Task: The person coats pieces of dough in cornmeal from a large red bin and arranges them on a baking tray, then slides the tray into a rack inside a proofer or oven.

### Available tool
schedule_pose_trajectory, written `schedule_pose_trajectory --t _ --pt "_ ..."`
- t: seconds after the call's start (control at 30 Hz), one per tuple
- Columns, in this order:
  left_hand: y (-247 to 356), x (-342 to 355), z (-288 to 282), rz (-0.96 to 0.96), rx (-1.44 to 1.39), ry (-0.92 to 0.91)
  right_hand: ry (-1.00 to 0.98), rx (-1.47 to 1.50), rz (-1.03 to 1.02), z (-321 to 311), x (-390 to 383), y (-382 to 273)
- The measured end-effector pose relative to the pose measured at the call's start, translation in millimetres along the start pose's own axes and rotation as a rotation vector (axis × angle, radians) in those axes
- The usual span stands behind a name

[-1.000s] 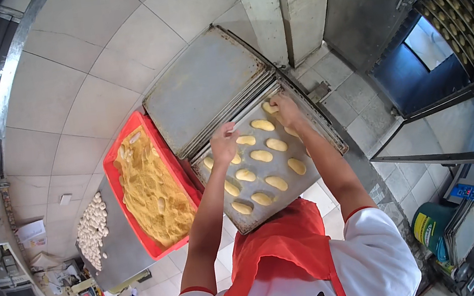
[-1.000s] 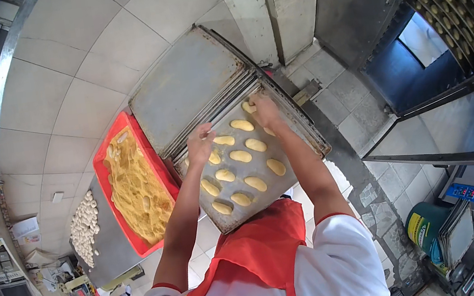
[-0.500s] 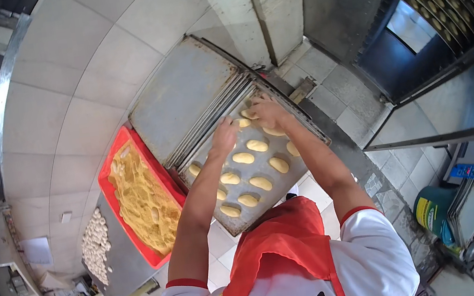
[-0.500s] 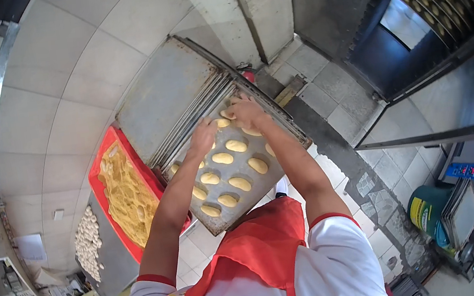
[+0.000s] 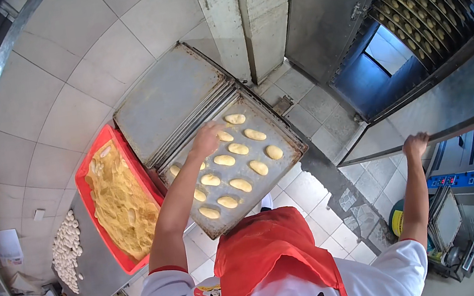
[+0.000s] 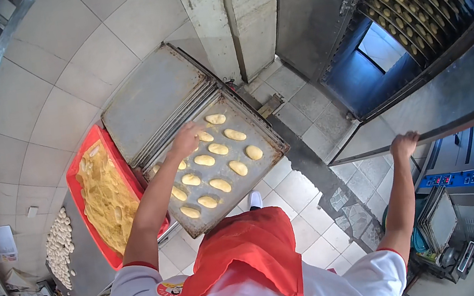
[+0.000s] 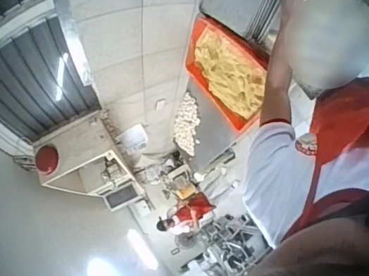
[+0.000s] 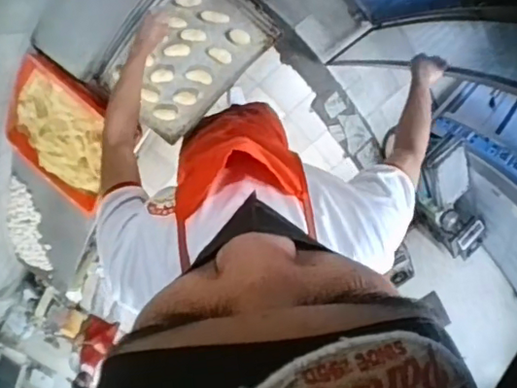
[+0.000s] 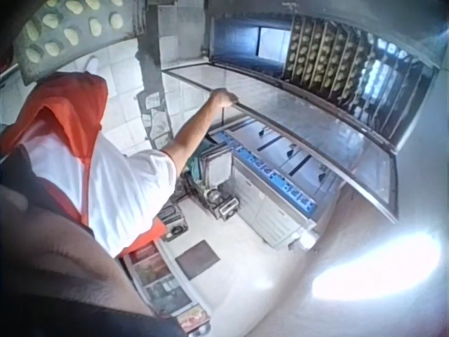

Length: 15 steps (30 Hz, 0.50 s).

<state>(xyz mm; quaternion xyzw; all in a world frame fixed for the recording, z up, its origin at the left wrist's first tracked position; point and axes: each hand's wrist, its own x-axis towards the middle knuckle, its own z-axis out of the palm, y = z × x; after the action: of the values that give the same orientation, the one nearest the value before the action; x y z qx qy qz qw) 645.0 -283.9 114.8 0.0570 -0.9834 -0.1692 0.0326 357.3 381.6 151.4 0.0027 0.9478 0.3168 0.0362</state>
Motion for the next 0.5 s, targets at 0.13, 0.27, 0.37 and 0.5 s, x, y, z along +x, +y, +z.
schedule_pose_trajectory --t 0.13,0.27,0.37,0.5 --pt "1.7 -79.5 -19.1 -0.257 -0.298 0.472 -0.223 -0.01 -0.05 6.3 -22.1 -2.4" --pt "12.2 -222.5 8.9 -0.719 -0.575 0.554 -0.19 0.517 -0.038 42.6 -43.7 -57.7" --pt "27.9 -311.3 68.6 -0.9 -0.36 0.363 -0.223 1.553 -0.411 77.4 -68.5 -168.5" --pt "45.6 -348.6 111.9 -1.093 -0.547 0.45 -0.473 1.988 -0.282 -52.6 -196.6 -295.6"
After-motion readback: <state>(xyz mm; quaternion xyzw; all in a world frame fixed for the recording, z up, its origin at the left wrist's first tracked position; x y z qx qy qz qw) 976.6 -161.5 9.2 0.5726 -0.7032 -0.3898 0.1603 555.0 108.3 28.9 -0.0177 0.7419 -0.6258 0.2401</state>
